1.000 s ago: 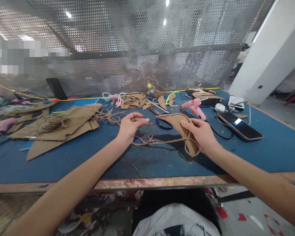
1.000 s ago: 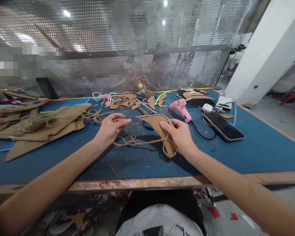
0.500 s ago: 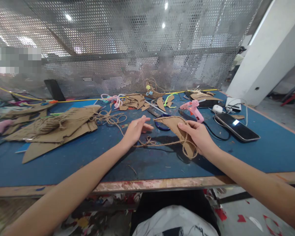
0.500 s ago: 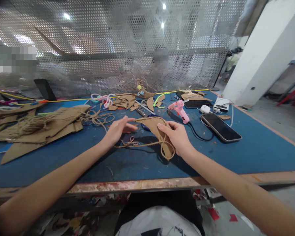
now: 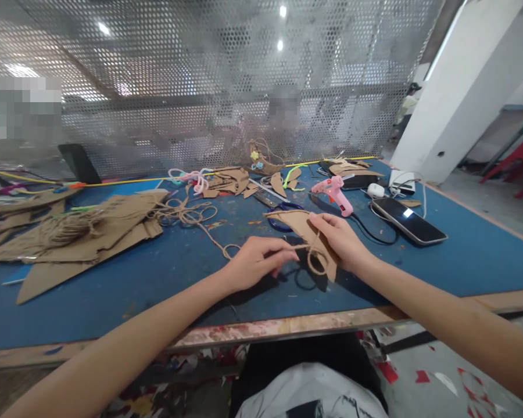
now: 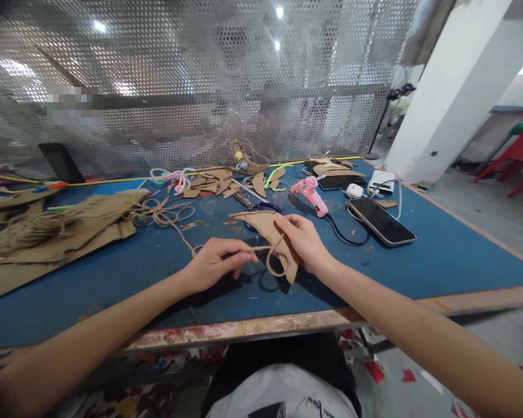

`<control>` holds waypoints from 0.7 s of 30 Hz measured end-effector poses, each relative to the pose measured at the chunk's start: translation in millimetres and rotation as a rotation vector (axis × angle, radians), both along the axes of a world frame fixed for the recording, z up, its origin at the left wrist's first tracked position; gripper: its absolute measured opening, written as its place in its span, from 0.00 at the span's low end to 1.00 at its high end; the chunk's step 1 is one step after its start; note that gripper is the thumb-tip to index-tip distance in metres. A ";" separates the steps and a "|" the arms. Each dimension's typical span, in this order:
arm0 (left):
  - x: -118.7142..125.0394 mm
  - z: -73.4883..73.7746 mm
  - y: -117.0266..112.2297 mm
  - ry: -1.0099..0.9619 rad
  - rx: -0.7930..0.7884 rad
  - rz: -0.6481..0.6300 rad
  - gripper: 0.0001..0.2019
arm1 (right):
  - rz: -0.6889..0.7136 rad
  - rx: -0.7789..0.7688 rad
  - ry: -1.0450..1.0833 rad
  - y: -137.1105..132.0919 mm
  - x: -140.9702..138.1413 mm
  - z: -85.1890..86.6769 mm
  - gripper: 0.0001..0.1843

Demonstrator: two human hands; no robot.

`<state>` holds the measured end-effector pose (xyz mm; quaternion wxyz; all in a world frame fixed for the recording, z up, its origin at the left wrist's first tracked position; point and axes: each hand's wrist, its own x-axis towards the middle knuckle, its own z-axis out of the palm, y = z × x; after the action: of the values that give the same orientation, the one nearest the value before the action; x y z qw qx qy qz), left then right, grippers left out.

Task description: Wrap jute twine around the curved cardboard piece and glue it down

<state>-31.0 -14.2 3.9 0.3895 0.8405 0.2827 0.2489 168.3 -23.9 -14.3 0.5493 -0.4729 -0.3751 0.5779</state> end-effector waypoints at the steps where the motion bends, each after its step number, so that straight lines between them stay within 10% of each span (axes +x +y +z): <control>1: -2.7 1.0 2.0 -0.077 -0.037 0.061 0.16 | 0.013 -0.021 0.000 -0.1 0.4 0.4 0.18; 12: -24.7 12.9 46.3 -0.658 -0.136 0.607 0.17 | 0.138 0.140 -0.655 0.6 6.5 -4.8 0.14; 21: -52.2 -0.7 77.7 0.450 0.338 0.732 0.16 | 0.156 0.205 -1.252 -4.3 56.8 21.8 0.26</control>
<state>-83.2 63.5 3.2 0.0621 0.7702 0.5940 0.2240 225.1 -28.2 7.5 0.2249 -0.6374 -0.7116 0.1917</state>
